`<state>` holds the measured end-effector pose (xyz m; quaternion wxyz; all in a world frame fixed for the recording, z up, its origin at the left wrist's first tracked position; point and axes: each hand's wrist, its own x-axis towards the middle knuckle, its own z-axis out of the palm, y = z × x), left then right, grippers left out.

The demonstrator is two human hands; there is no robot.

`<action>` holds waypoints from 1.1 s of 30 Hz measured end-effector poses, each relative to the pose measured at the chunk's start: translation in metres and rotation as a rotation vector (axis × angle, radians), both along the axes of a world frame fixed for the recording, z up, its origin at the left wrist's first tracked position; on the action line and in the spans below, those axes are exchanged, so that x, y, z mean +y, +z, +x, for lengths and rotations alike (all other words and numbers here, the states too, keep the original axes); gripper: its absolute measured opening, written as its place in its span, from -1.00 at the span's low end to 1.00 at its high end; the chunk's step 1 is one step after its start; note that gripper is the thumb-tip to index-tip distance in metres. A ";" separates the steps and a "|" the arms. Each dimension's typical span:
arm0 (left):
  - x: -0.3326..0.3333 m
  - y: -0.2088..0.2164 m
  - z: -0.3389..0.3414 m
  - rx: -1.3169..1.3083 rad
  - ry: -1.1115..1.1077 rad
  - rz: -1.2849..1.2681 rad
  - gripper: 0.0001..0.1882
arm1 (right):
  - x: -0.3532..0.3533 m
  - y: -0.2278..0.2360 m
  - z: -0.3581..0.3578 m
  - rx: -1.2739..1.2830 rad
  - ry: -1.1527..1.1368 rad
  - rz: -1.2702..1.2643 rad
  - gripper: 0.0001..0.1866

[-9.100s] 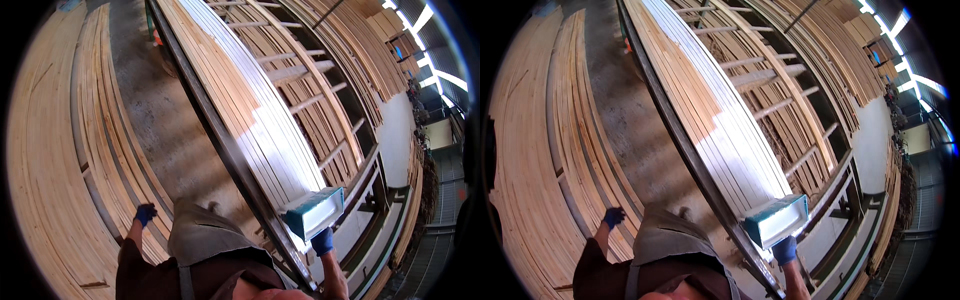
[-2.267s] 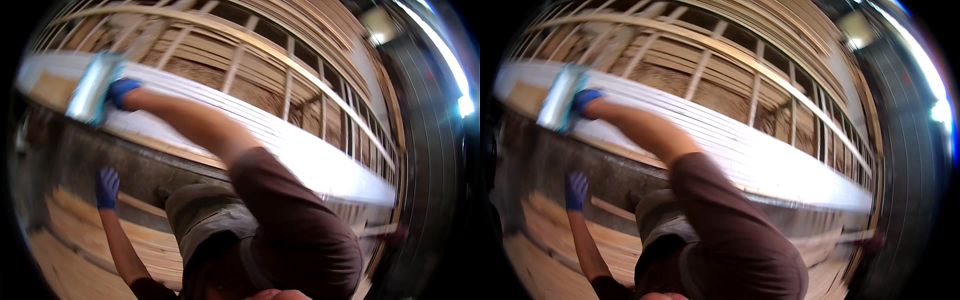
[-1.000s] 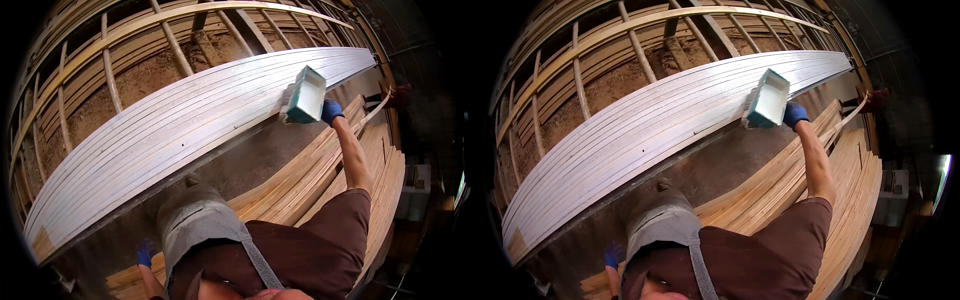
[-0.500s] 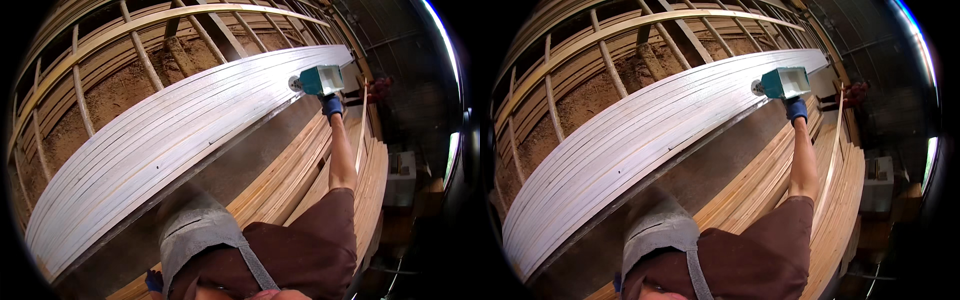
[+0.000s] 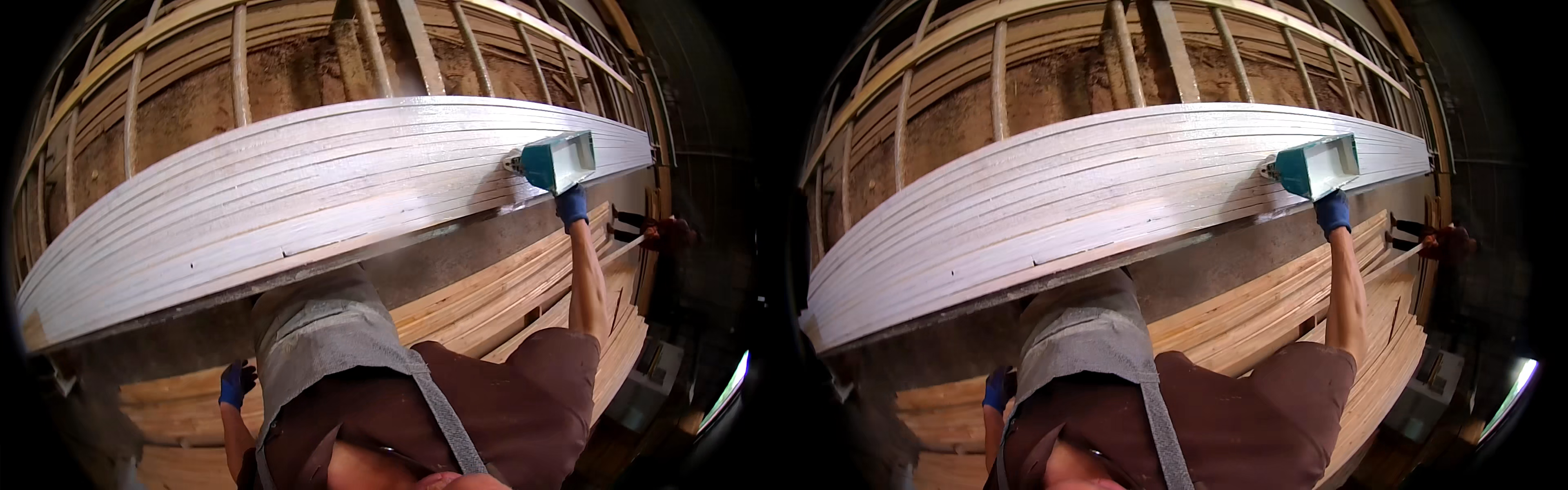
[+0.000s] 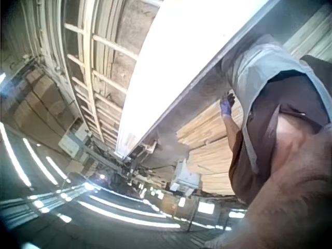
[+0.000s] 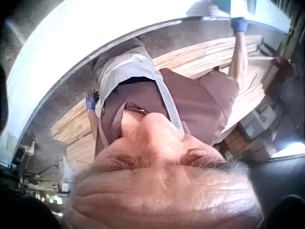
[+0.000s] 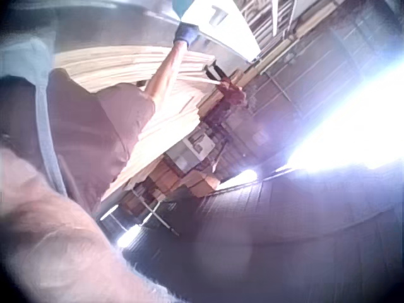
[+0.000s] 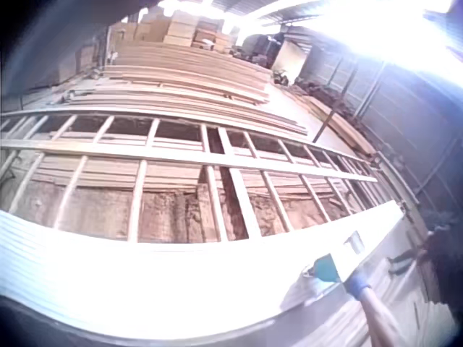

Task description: The person arranges several long, thin wooden planks side-by-side on a metal rack. They then use a paint roller to apply a white substance to the surface of the planks.

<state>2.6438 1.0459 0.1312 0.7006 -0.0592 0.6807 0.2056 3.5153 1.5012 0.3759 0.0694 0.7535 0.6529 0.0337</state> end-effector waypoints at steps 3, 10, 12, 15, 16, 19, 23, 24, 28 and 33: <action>-0.025 0.014 0.046 0.078 0.172 -0.131 -0.45 | -0.004 -0.013 -0.018 0.191 0.215 -0.084 -0.68; -0.006 0.009 0.075 0.080 0.261 -0.019 -0.43 | 0.005 0.028 -0.256 0.262 0.491 -0.357 -0.84; 0.004 0.000 0.069 0.071 0.248 -0.036 -0.46 | 0.007 0.016 -0.330 0.343 0.619 -0.298 -0.82; 0.012 -0.025 0.049 0.120 0.191 -0.012 -0.48 | 0.005 0.015 -0.437 0.525 0.755 -0.161 -0.86; 0.012 -0.034 0.037 0.177 0.153 0.007 -0.49 | 0.006 0.016 -0.459 0.538 0.667 -0.200 -0.88; 0.009 -0.035 0.032 0.249 0.222 0.076 -0.51 | -0.002 0.026 -0.418 0.441 0.717 -0.272 -0.88; -0.017 -0.021 0.060 0.172 0.369 0.009 -0.51 | -0.026 0.043 -0.252 0.373 0.539 -0.246 -0.86; -0.032 -0.025 0.070 0.186 0.357 -0.036 -0.49 | -0.032 0.046 -0.197 0.180 0.416 -0.298 -0.84; -0.049 -0.008 0.110 0.115 0.257 -0.213 -0.52 | -0.069 0.060 -0.092 0.078 0.607 -0.130 -0.76; -0.036 0.019 0.130 0.131 0.214 -0.145 -0.47 | -0.059 0.058 -0.165 0.250 0.605 -0.294 -0.79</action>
